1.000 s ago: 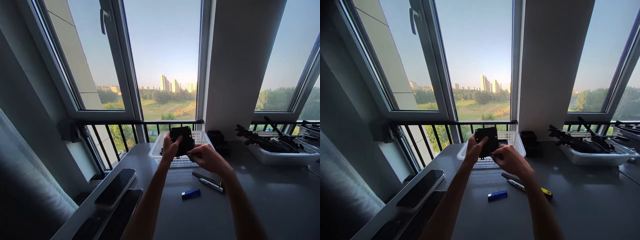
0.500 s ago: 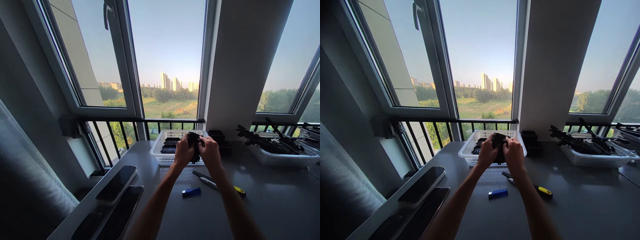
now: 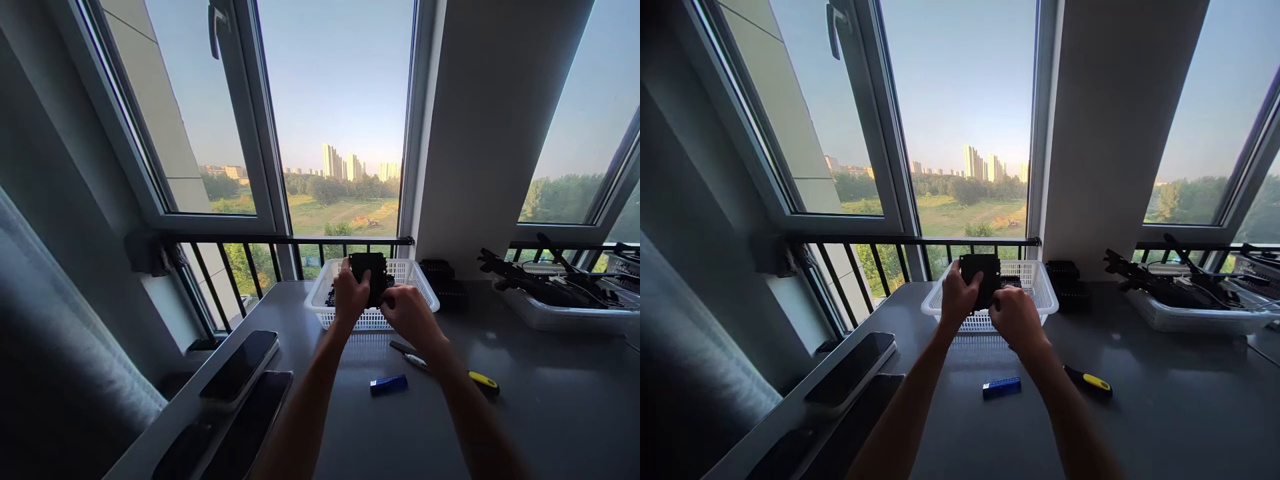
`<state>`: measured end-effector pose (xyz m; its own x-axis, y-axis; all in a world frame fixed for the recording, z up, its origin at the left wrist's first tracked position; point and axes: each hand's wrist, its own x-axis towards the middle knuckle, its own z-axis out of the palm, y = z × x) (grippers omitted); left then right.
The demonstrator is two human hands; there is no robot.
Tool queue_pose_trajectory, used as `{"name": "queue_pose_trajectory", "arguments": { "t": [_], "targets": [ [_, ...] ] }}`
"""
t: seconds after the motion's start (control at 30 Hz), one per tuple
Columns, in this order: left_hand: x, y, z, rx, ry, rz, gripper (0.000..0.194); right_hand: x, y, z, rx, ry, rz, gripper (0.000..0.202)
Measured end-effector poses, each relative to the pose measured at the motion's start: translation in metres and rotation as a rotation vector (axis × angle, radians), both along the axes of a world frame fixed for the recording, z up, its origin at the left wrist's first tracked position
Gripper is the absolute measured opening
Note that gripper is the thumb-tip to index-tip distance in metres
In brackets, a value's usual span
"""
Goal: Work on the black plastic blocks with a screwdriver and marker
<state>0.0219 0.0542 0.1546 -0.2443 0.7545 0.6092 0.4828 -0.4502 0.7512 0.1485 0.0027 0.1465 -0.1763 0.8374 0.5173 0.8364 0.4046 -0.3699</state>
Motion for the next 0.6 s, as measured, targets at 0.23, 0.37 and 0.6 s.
{"name": "queue_pose_trajectory", "arguments": {
  "t": [0.23,0.37,0.6],
  "targets": [
    [0.013,-0.012,-0.001,-0.088,0.162,-0.13,0.028,0.008,0.002,-0.002,0.291,0.27,-0.025,0.019],
    [0.014,-0.018,0.001,-0.086,0.17,-0.207,0.026,0.013,0.007,-0.003,0.408,0.332,-0.134,0.025],
    [0.017,-0.02,0.002,-0.017,0.131,-0.227,0.026,0.013,0.008,-0.006,0.286,0.157,-0.186,0.026]
  ]
}}
